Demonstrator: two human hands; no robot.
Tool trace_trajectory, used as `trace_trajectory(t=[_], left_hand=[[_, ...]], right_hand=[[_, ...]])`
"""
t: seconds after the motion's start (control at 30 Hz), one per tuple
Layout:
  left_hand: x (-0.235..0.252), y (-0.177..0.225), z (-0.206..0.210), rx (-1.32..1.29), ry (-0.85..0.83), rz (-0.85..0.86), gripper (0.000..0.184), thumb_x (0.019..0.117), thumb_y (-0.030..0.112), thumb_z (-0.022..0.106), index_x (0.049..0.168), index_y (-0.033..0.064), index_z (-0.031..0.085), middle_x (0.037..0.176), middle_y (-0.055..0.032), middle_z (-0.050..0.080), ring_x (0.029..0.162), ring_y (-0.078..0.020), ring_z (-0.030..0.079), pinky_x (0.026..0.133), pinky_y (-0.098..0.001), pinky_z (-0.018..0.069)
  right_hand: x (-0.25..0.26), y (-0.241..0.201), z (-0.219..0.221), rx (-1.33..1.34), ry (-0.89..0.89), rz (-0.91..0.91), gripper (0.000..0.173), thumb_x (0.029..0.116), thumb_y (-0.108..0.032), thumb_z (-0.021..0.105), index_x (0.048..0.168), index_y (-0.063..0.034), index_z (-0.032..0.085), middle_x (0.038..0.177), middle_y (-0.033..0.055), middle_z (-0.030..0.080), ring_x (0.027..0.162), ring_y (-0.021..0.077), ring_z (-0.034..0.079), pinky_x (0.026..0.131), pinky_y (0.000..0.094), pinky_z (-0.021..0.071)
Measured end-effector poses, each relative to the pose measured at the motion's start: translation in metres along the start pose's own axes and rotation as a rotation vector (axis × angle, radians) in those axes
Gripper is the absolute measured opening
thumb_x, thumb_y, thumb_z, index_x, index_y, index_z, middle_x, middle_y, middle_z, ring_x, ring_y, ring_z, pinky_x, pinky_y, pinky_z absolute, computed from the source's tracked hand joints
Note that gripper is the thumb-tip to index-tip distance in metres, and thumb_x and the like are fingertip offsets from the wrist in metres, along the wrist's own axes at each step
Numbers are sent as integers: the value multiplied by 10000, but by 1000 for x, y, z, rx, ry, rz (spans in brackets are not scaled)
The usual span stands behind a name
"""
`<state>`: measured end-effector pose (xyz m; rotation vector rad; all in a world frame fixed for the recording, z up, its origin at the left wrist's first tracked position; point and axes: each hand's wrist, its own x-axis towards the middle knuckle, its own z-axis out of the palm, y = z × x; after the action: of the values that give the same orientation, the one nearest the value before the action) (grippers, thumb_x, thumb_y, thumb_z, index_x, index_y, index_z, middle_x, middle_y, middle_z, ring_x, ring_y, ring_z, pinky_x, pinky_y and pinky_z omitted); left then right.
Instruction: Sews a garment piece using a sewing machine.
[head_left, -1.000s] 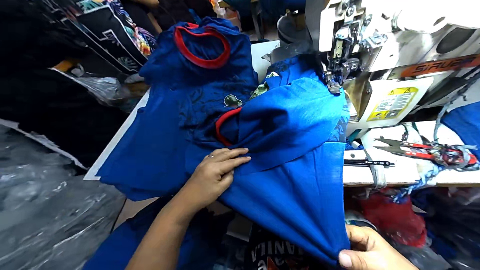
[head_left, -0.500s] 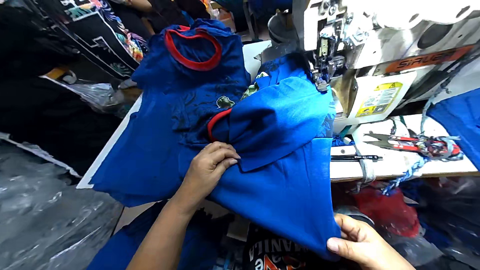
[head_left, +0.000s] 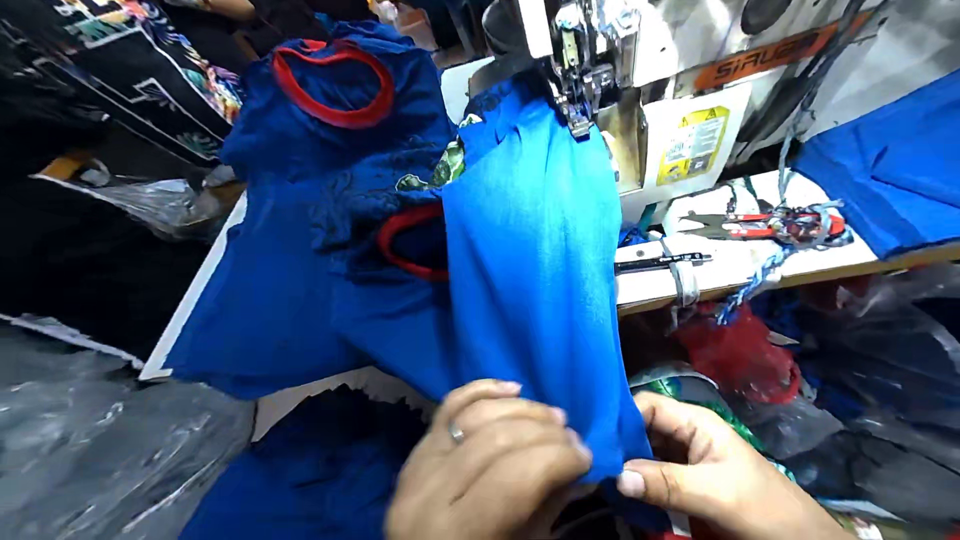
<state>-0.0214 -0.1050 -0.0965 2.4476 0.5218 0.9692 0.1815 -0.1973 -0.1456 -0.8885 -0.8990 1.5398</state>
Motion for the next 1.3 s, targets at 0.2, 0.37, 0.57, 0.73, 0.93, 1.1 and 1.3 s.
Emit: trace_trajectory(t=[0.2, 0.37, 0.57, 0.73, 0.93, 1.1, 1.3], left_hand=[[-18, -22, 45, 44, 81, -12, 161, 1060, 286, 556, 1022, 169, 660, 1019, 66, 695, 1098, -39, 643, 1064, -255, 468], [-17, -18, 42, 74, 43, 15, 153, 1056, 307, 562, 1017, 184, 645, 1101, 68, 659, 1195, -47, 594, 1095, -256, 449], [-20, -5, 24, -31, 36, 99, 76, 1055, 224, 561, 1033, 160, 596, 1104, 49, 660, 1147, -52, 604, 1044, -225, 453], [-20, -1, 11, -123, 72, 61, 80, 1060, 210, 549, 1095, 170, 609, 1164, 84, 660, 1168, -19, 600, 1048, -217, 452], [-33, -9, 44, 166, 60, 106, 86, 1053, 227, 566, 1021, 169, 620, 1068, 45, 660, 1128, -66, 603, 1078, -254, 415], [-33, -10, 40, 156, 33, 114, 77, 1044, 210, 583, 1034, 163, 643, 1017, 46, 651, 1111, -67, 600, 1090, -254, 403], [-32, -12, 30, 209, 2, 151, 82, 1040, 186, 582, 1054, 165, 660, 977, 38, 643, 1088, -81, 603, 1101, -264, 387]], right_hand=[[-1, 13, -6, 323, 19, 258, 132, 927, -124, 682, 1055, -157, 683, 962, -70, 738, 880, 30, 705, 787, 225, 591], [-5, 17, -7, -11, 95, 68, 118, 948, -171, 677, 927, -100, 768, 927, -83, 693, 846, -40, 641, 738, 143, 540], [-9, 19, -3, -127, 131, -2, 63, 929, -142, 704, 965, -91, 710, 889, -93, 705, 820, -54, 655, 737, 144, 551], [-11, 19, 2, -178, 98, -44, 105, 961, -143, 667, 961, -55, 724, 843, -79, 711, 767, -66, 651, 696, 134, 549], [-14, 22, 0, -357, 82, -227, 197, 970, -153, 666, 902, 6, 759, 881, 26, 712, 848, -48, 625, 766, 100, 502], [-14, 21, 4, -400, 46, -281, 227, 975, -147, 656, 871, 31, 749, 888, 61, 721, 889, -24, 630, 802, 108, 489], [-14, 19, 7, -464, 18, -305, 242, 1002, -102, 593, 912, 59, 750, 928, 112, 734, 917, 23, 665, 844, 136, 510]])
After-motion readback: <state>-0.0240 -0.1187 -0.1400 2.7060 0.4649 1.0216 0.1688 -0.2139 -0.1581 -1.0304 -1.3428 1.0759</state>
